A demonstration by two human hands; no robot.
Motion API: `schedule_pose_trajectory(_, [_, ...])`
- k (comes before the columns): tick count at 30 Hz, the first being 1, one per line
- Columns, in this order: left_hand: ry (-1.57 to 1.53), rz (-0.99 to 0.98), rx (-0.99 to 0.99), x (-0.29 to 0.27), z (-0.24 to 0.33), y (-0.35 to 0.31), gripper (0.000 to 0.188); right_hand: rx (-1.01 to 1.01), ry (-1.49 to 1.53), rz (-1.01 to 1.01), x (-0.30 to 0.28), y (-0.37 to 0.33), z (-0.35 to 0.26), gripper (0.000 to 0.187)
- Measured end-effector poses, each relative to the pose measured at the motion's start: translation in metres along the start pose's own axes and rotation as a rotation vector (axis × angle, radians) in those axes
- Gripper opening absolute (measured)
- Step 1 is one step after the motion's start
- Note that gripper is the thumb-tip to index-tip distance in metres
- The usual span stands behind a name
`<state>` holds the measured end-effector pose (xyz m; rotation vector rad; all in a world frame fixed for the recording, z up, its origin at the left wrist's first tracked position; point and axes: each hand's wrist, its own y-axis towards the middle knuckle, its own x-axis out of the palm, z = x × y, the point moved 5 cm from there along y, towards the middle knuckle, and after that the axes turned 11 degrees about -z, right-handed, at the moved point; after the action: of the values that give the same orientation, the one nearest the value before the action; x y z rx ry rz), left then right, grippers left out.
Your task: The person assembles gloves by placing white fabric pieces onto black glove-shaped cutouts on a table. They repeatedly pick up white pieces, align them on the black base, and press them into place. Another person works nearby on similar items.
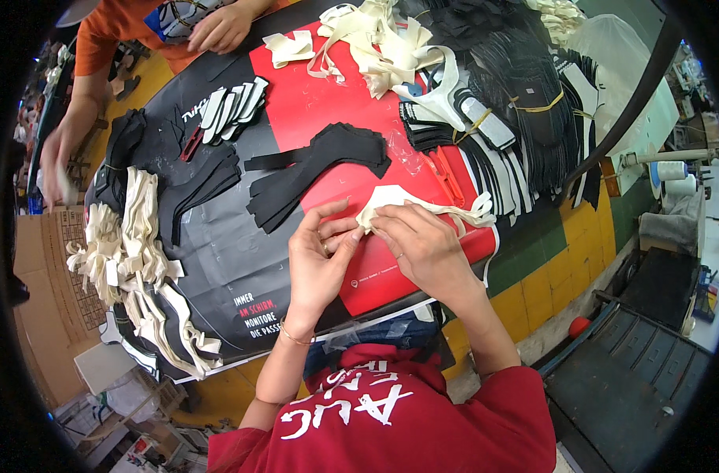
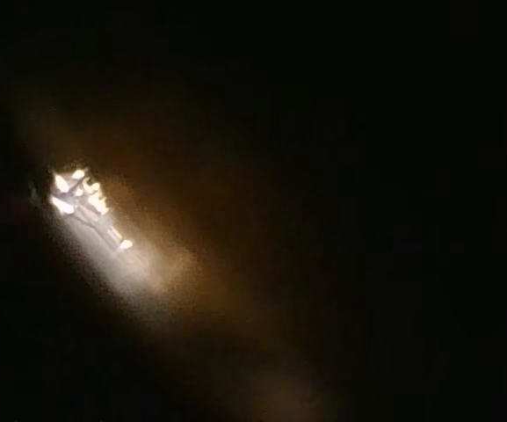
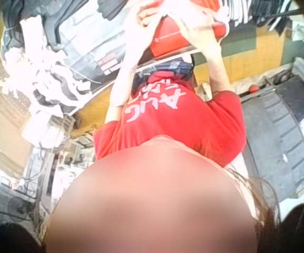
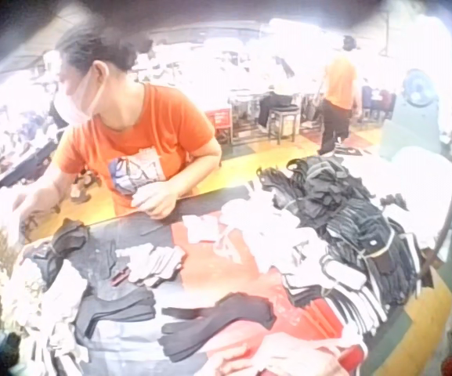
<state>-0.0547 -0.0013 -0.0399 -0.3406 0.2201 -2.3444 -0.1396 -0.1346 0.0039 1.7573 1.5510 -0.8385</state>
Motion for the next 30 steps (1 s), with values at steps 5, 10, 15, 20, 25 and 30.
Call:
schedule_pose_trajectory(5, [0.008, 0.011, -0.014, 0.0, 0.0, -0.002, 0.039, -0.023, -0.048, 0.03, 0.001, 0.0, -0.002, 0.019])
schedule_pose_trajectory(10, [-0.045, 0.008, -0.012, 0.001, 0.0, -0.002, 0.045, -0.027, -0.087, 0.009, 0.002, -0.001, -0.001, 0.021])
schedule_pose_trajectory(15, [-0.101, 0.003, -0.016, -0.001, -0.002, -0.001, 0.049, -0.076, -0.143, 0.041, 0.004, 0.0, -0.003, 0.023])
schedule_pose_trajectory(20, [-0.114, 0.014, -0.035, -0.001, -0.002, -0.001, 0.05, -0.077, -0.235, 0.025, 0.006, -0.002, -0.004, 0.025])
schedule_pose_trajectory(25, [-0.152, 0.016, -0.045, -0.001, -0.006, 0.001, 0.05, -0.069, -0.35, 0.041, 0.007, -0.006, -0.006, 0.024])
schedule_pose_trajectory(30, [-0.164, 0.038, -0.032, -0.001, -0.007, 0.002, 0.052, -0.112, -0.391, -0.013, 0.011, -0.002, -0.012, 0.029])
